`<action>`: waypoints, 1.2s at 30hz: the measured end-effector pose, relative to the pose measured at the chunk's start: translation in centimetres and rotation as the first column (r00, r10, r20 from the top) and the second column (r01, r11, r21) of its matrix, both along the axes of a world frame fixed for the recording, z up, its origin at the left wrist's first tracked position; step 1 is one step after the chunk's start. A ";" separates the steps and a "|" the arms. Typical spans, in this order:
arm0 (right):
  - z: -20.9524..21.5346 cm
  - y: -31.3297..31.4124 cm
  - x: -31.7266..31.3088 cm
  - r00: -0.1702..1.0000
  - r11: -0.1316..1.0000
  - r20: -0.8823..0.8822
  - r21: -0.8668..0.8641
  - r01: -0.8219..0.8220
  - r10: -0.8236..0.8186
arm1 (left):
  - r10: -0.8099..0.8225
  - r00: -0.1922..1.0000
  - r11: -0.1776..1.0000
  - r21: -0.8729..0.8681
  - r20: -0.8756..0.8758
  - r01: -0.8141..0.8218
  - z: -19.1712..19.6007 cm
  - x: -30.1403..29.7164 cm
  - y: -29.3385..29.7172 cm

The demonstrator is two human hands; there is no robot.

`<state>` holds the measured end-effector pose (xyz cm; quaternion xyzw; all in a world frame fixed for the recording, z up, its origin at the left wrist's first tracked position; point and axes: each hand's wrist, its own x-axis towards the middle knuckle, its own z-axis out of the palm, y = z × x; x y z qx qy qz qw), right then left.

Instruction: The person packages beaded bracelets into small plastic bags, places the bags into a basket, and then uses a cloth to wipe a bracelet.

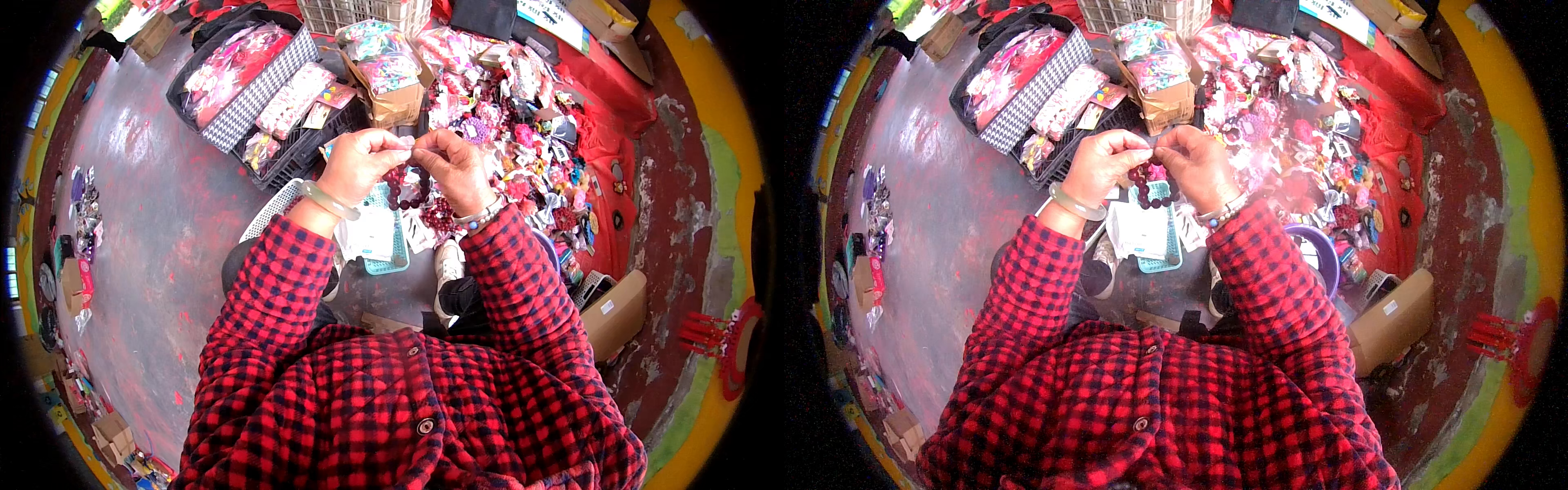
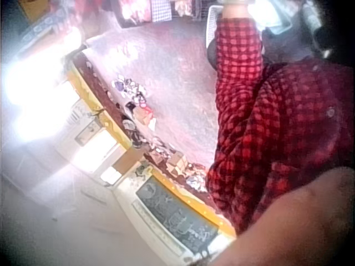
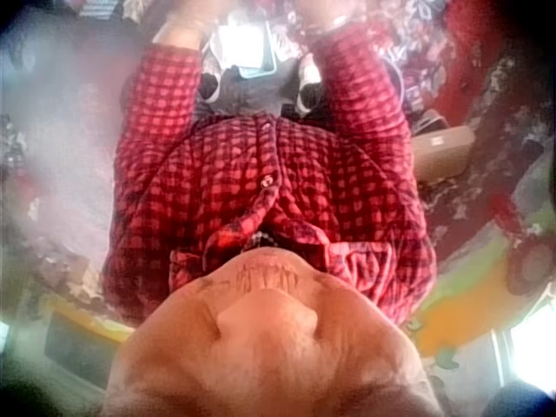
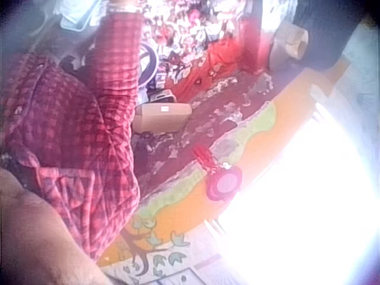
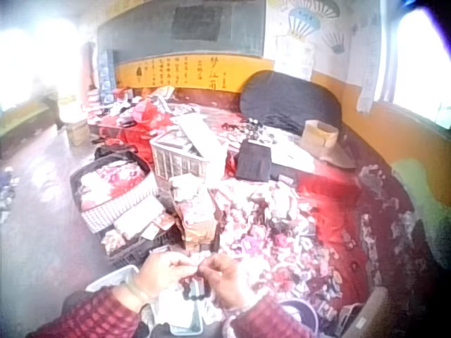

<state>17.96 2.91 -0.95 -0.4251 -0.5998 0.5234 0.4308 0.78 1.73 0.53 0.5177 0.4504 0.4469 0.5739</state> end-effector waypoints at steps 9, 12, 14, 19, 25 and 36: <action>0.5 -0.6 -1.1 0.973 0.972 0.208 0.229 0.050 -0.099 | 0.007 0.981 0.981 0.189 -0.192 0.030 -0.3 -0.9 0.4; 0.6 -0.5 -0.7 0.996 0.998 -0.080 -0.061 0.034 -0.039 | -0.037 0.999 0.998 -0.041 0.008 0.037 -0.7 -1.1 0.7; 0.2 0.1 0.0 0.992 0.995 -0.108 -0.087 0.058 -0.068 | -0.004 0.993 0.995 -0.102 0.120 0.016 0.7 -0.8 0.1; -0.3 0.6 0.3 0.960 0.979 -0.277 -0.201 -0.019 -0.038 | 0.044 0.981 0.987 -0.159 0.187 -0.014 0.9 -0.9 0.0; 0.7 0.1 0.0 0.972 0.963 -0.234 -0.263 -0.064 0.000 | 0.020 0.997 0.999 -0.031 0.074 -0.018 -1.3 -0.6 0.4; 0.2 -0.3 0.1 0.923 0.961 -0.383 -0.249 -0.122 0.018 | -0.032 0.979 0.985 -0.158 0.202 0.065 0.0 -1.1 -0.4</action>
